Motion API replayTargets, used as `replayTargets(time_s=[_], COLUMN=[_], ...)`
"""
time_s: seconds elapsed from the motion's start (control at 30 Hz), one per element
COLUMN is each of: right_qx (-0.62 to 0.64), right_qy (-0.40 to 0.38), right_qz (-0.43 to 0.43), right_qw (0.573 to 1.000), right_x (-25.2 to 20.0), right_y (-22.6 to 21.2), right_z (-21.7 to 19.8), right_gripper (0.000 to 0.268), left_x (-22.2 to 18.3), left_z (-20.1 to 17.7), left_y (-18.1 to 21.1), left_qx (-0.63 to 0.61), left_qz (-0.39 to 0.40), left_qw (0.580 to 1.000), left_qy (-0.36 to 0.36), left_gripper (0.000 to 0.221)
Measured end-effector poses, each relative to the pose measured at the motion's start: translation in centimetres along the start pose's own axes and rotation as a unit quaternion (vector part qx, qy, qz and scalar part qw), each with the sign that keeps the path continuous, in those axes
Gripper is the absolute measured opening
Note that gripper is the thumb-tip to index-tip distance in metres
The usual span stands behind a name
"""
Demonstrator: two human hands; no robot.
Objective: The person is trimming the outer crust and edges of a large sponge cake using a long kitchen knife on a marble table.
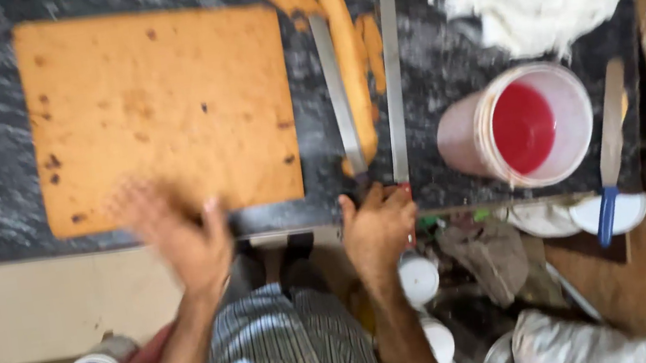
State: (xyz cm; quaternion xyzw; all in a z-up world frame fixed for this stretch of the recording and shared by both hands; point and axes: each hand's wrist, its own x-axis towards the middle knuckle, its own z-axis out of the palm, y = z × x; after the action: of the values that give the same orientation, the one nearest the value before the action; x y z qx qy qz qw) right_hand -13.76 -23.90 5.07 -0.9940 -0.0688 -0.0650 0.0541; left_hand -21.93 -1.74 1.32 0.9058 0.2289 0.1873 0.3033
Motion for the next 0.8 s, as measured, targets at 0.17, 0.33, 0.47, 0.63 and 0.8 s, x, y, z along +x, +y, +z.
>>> replayTargets(time_s=[0.17,0.33,0.47,0.63,0.8], right_qx=[0.287,0.316,0.206,0.187,0.194], right_qy=[0.010,-0.048,-0.190,-0.165,-0.145], right_qz=[-0.157,-0.311,-0.296,-0.257,-0.067], right_qw=[0.945,0.895,0.913,0.934,0.968], right_x=[11.6,24.7,26.5,21.6,9.4], right_y=[-3.0,-12.1,-14.8,-11.6,-8.2], right_z=[0.3,5.8,6.2,5.4,3.5], right_gripper=[0.042,0.044,0.046,0.048,0.051], left_x=[-4.8,-2.2,0.6,3.2,10.5], left_z=[0.2,3.0,3.9,1.2,-0.5], left_y=[-8.3,-6.4,-5.2,-6.4,-13.9], left_qx=[-0.083,-0.191,-0.230,-0.275,-0.378], left_qz=[-0.267,-0.290,-0.306,-0.264,-0.126], left_qw=[0.947,0.918,0.897,0.891,0.904], left_qy=[0.157,0.193,0.220,0.245,0.156], left_gripper=[0.110,0.122,0.124,0.117,0.107])
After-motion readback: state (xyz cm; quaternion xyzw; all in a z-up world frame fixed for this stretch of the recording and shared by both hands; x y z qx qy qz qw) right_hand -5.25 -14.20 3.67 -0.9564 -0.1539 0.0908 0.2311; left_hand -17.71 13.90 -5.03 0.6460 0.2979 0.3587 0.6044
